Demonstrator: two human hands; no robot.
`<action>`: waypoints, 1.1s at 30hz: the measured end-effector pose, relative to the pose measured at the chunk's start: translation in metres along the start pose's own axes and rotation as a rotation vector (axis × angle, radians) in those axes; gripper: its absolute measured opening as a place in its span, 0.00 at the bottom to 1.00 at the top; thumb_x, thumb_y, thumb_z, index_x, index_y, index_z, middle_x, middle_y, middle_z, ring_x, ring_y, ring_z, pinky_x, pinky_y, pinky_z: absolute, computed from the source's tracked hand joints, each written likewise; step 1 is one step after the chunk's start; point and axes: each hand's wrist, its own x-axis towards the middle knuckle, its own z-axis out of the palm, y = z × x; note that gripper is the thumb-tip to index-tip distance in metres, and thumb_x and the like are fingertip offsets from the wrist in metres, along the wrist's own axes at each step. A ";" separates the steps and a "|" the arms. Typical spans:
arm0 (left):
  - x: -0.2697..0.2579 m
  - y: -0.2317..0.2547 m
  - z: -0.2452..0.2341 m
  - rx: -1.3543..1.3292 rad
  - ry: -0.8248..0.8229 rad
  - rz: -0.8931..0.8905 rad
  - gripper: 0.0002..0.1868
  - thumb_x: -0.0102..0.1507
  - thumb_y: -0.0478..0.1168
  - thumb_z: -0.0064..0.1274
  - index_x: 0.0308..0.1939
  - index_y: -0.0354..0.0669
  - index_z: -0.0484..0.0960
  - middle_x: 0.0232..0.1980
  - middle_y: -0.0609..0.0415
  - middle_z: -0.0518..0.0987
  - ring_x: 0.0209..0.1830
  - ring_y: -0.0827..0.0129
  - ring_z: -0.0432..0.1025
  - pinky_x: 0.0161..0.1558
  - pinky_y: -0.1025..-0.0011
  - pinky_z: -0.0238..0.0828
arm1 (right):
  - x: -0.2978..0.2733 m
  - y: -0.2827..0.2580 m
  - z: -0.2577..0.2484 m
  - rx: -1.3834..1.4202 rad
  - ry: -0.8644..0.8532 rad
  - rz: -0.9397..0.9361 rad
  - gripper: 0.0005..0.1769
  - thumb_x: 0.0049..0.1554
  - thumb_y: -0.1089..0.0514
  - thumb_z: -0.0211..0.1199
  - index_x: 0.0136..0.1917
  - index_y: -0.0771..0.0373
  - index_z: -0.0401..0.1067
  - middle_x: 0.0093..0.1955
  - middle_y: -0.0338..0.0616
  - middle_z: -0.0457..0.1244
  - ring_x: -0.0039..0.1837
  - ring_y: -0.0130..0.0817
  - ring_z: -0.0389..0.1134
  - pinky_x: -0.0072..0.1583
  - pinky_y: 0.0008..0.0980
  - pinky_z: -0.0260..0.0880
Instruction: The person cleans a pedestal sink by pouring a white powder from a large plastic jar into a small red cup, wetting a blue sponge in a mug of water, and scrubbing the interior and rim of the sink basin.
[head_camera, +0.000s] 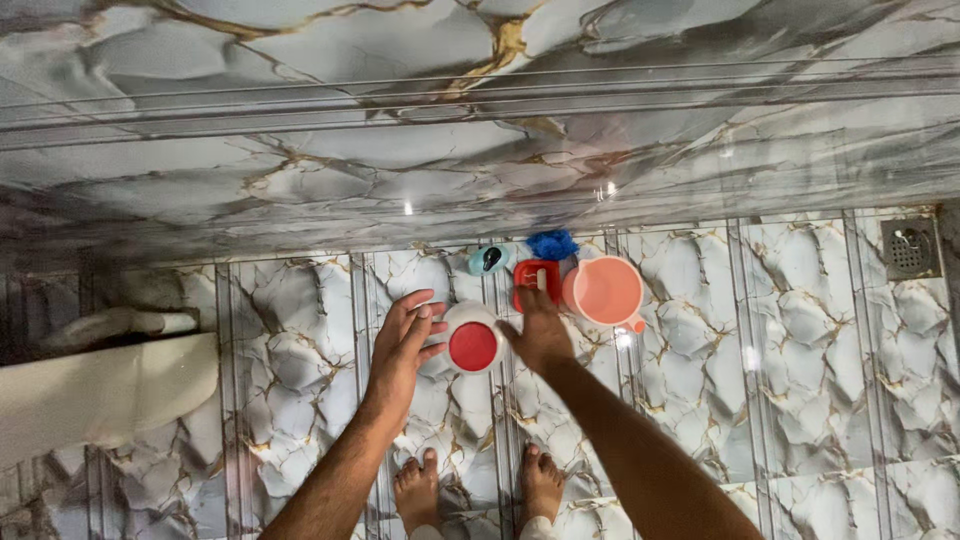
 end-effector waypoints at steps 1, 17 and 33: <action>0.003 -0.002 0.001 0.000 0.000 0.003 0.31 0.67 0.59 0.43 0.68 0.47 0.68 0.65 0.50 0.76 0.61 0.66 0.72 0.59 0.62 0.70 | 0.004 0.011 -0.003 -0.006 0.030 0.010 0.39 0.54 0.51 0.70 0.73 0.63 0.59 0.72 0.60 0.56 0.71 0.58 0.59 0.70 0.49 0.62; 0.099 -0.063 0.002 0.027 -0.071 0.058 0.30 0.68 0.58 0.43 0.67 0.45 0.70 0.62 0.50 0.77 0.59 0.65 0.73 0.60 0.63 0.70 | 0.142 0.148 0.044 -0.648 0.103 -0.018 0.21 0.62 0.49 0.51 0.62 0.58 0.75 0.77 0.63 0.53 0.79 0.58 0.48 0.77 0.62 0.36; 0.102 -0.079 0.019 0.062 -0.170 0.086 0.22 0.67 0.50 0.52 0.60 0.41 0.76 0.51 0.48 0.83 0.51 0.66 0.78 0.55 0.67 0.77 | 0.105 0.135 0.001 0.220 0.250 -0.091 0.23 0.58 0.59 0.66 0.65 0.69 0.71 0.67 0.55 0.64 0.68 0.50 0.66 0.68 0.44 0.66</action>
